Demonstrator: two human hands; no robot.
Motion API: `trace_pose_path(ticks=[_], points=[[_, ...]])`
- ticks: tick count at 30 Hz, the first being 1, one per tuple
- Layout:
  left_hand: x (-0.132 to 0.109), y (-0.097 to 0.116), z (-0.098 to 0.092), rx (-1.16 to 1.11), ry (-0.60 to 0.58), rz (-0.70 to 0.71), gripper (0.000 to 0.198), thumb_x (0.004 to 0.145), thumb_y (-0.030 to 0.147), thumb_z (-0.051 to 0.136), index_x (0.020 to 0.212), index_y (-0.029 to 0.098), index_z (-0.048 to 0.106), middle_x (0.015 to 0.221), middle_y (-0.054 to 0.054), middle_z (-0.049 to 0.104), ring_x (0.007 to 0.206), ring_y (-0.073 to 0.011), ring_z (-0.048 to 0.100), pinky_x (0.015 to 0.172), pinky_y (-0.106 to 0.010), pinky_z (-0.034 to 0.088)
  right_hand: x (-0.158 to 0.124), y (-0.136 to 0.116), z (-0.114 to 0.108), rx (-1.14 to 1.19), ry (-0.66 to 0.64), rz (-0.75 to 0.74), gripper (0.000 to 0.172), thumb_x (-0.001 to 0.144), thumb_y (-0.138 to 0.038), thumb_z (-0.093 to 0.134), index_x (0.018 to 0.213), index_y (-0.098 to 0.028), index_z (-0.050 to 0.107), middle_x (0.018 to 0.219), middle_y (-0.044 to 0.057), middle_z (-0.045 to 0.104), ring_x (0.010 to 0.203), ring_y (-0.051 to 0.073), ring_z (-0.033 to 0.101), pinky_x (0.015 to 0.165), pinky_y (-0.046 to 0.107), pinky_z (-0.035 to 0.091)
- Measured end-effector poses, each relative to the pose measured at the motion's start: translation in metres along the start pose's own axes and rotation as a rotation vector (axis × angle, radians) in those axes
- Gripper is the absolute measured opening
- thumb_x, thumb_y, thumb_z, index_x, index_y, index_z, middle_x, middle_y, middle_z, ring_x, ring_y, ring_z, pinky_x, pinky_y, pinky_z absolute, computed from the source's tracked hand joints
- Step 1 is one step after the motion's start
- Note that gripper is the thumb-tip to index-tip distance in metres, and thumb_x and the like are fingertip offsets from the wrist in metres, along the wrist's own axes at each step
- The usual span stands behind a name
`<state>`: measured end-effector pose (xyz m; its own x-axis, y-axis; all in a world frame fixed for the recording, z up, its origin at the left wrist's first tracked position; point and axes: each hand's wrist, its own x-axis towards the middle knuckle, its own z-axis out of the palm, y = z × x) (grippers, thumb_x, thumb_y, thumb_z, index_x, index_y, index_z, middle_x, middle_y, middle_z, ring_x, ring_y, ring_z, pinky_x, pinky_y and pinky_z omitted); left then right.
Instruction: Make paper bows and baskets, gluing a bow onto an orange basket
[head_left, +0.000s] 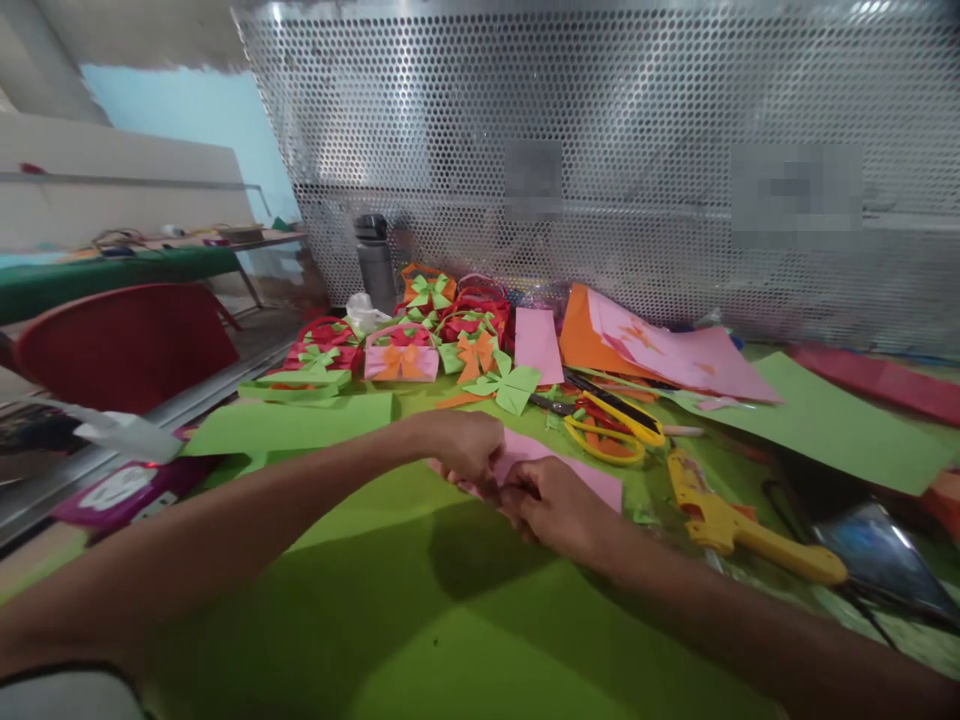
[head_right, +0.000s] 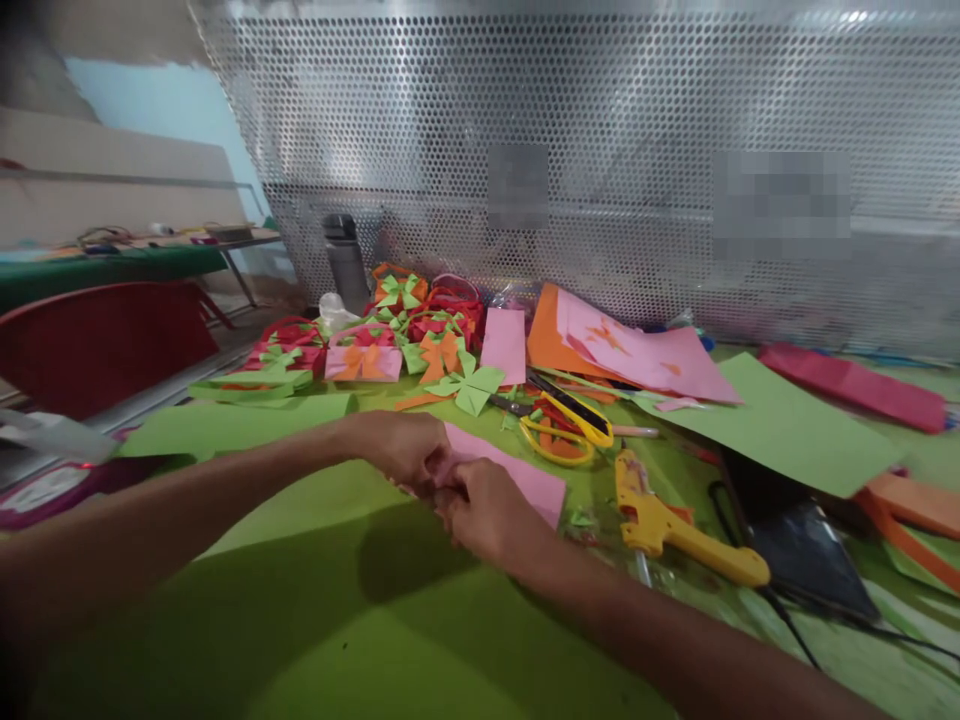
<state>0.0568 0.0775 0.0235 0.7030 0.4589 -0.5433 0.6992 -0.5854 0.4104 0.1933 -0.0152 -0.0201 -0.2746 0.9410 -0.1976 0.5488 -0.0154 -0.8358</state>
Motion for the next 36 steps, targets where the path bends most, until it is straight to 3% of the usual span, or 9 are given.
trace_pose_path(ticks=[6,15,20,27,33,36], points=[[-0.004,-0.003,0.012,-0.029,0.126,-0.003,0.006,0.058,0.017,0.067,0.064,0.017,0.066,0.054,0.004,0.058,0.051,-0.0108,0.051,0.046,-0.019,0.033,-0.002,0.006,0.001,-0.002,-0.009,-0.028,0.015,0.079,-0.011,0.046,0.068,-0.018,0.053,0.054,-0.004,0.051,0.044,0.008,0.049,0.042,0.018,0.034],[-0.014,-0.016,0.031,-0.046,0.377,-0.064,0.023,0.06,0.034,0.071,0.061,0.017,0.056,0.056,0.005,0.05,0.053,-0.0101,0.045,0.045,-0.021,0.026,-0.01,0.001,0.0,-0.06,-0.01,-0.065,0.018,0.077,-0.01,0.047,0.06,-0.018,0.049,0.052,-0.004,0.048,0.047,0.009,0.047,0.043,0.019,0.029],[-0.022,-0.01,0.034,-0.02,0.359,-0.092,0.022,0.064,0.03,0.066,0.052,0.017,0.052,0.048,0.006,0.041,0.048,-0.0092,0.039,0.045,-0.022,0.022,-0.012,-0.001,0.003,-0.104,-0.008,-0.101,0.017,0.077,-0.012,0.047,0.061,-0.019,0.048,0.055,-0.004,0.047,0.049,0.008,0.046,0.046,0.02,0.029],[-0.023,-0.009,0.029,-0.008,0.255,-0.182,0.047,0.061,0.048,0.07,0.041,0.018,0.039,0.039,0.007,0.026,0.04,-0.0084,0.026,0.041,-0.026,0.015,-0.012,-0.004,0.001,-0.164,0.017,-0.131,0.017,0.072,-0.011,0.049,0.058,-0.019,0.045,0.055,-0.005,0.041,0.052,0.008,0.038,0.049,0.021,0.026],[-0.027,-0.009,0.028,0.002,0.268,-0.216,0.052,0.061,0.05,0.07,0.039,0.018,0.035,0.038,0.006,0.026,0.041,-0.0086,0.027,0.043,-0.026,0.015,-0.014,-0.002,0.002,-0.195,0.024,-0.14,0.012,0.072,-0.012,0.048,0.064,-0.018,0.055,0.059,-0.004,0.048,0.055,0.01,0.042,0.051,0.022,0.028],[-0.033,-0.012,0.027,-0.032,0.266,-0.239,0.042,0.06,0.044,0.069,0.04,0.018,0.043,0.037,0.006,0.031,0.042,-0.0101,0.032,0.043,-0.026,0.018,-0.014,-0.002,0.002,-0.21,0.028,-0.134,0.01,0.073,-0.015,0.05,0.067,-0.018,0.058,0.061,-0.003,0.052,0.057,0.011,0.044,0.053,0.023,0.029]])
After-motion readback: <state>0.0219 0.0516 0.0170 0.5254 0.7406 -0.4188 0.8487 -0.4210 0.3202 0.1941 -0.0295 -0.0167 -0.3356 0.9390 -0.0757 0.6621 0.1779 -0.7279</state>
